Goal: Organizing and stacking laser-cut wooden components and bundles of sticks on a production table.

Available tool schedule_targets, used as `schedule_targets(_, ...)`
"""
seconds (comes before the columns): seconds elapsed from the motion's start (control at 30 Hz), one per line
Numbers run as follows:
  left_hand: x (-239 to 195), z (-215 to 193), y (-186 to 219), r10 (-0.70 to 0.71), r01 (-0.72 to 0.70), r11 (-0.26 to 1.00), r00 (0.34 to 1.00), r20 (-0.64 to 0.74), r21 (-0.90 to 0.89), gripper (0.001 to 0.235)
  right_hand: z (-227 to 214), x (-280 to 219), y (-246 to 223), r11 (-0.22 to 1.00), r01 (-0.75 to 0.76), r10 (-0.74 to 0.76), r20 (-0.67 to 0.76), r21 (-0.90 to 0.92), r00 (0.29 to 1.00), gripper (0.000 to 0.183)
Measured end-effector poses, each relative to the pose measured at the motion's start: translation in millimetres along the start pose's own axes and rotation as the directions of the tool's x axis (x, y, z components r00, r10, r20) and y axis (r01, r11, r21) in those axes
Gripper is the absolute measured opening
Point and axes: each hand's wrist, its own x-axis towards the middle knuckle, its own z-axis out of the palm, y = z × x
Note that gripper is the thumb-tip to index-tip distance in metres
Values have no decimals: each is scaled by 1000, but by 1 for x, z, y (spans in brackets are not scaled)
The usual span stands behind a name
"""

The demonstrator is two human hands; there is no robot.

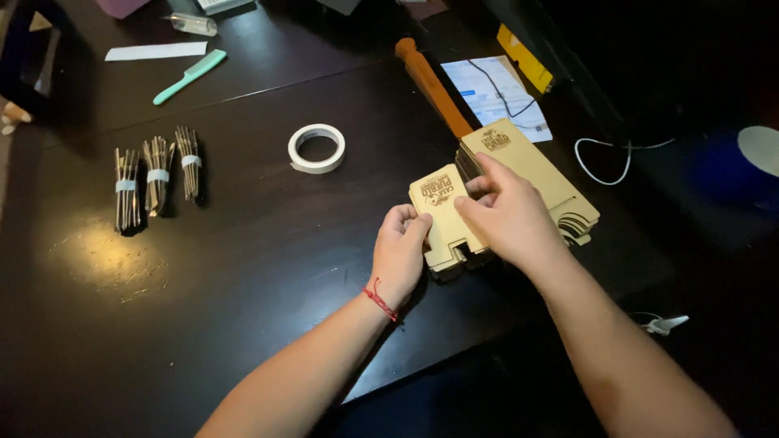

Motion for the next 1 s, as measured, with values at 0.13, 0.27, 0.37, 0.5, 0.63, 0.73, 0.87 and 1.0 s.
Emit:
schedule_targets(0.13, -14, 0, 12, 57, -59, 992, 998, -19, -115, 22, 7, -2, 9, 916, 134, -133, -29, 377, 991, 71)
schedule_targets(0.27, -25, -31, 31, 352, -342, 886, 936, -26, -314, 47, 38, 3, 21, 621, 253, -340, -37, 742, 940, 68)
schedule_targets(0.37, -45, -67, 67, 442, -377, 845, 891, 99, -379, 82, 85, 0, 10, 354, 132, -394, 20, 926, 919, 58)
schedule_targets(0.5, -52, -112, 78, 481, -403, 867, 832, 276, -293, 114, 158, -3, -17, 96, -181, -473, 205, 979, 857, 47)
schedule_targets(0.63, -47, -155, 75, 608, -606, 792, 771, 189, -76, 113, 196, 30, -6, 146, -242, -580, 281, 959, 765, 46)
schedule_targets(0.73, -43, -171, 56, 659, -674, 680, 734, 162, 289, 110, 208, 38, 7, 376, -90, -588, 313, 922, 746, 50)
schedule_targets(0.87, -34, -171, 38, 528, -532, 716, 836, 149, 451, 112, 209, 32, 13, 500, 38, -655, 349, 865, 670, 96)
schedule_targets(1.0, -35, -171, 42, 409, -442, 759, 895, 178, 479, 114, 198, 30, 7, 575, 285, -763, 379, 767, 523, 118)
